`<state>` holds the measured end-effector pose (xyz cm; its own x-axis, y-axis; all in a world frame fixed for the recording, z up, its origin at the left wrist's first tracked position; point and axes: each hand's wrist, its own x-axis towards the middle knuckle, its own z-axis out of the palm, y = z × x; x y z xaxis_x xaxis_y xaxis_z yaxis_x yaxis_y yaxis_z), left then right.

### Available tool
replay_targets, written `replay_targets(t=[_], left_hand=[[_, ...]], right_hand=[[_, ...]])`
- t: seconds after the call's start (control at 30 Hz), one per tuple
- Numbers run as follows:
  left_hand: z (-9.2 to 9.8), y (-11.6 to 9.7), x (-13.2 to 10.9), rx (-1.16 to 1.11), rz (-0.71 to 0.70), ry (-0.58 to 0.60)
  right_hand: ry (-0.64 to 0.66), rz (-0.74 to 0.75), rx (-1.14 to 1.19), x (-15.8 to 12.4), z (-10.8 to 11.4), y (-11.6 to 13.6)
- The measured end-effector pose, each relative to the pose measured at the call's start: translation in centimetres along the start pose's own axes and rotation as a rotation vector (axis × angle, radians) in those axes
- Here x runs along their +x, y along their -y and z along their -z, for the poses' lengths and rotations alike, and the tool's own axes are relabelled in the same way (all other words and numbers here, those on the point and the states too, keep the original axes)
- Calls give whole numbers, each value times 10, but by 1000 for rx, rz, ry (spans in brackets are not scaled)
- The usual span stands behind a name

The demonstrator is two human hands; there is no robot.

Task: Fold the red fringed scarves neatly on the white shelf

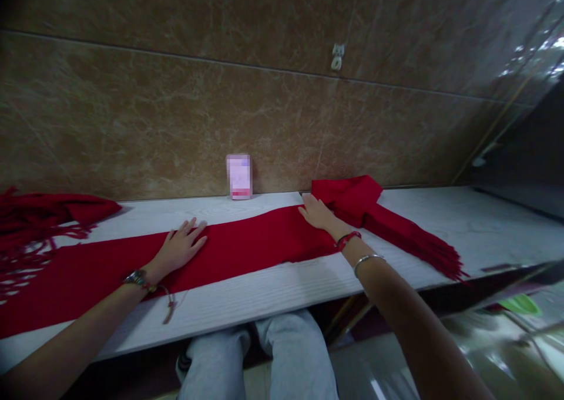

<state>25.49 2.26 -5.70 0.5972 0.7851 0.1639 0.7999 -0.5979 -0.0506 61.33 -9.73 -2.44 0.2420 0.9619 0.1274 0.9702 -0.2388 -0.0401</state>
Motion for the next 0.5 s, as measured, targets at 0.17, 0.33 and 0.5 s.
replay_targets(t=[0.17, 0.33, 0.5], left_hand=[[-1, 0, 0, -23, -99, 27], [-5, 3, 1, -10, -110, 76], [-6, 4, 2, -12, -114, 62]], right_hand=[[-73, 538, 23, -37, -4, 96], [8, 533, -48, -55, -20, 108], [42, 340, -35, -51, -24, 41]])
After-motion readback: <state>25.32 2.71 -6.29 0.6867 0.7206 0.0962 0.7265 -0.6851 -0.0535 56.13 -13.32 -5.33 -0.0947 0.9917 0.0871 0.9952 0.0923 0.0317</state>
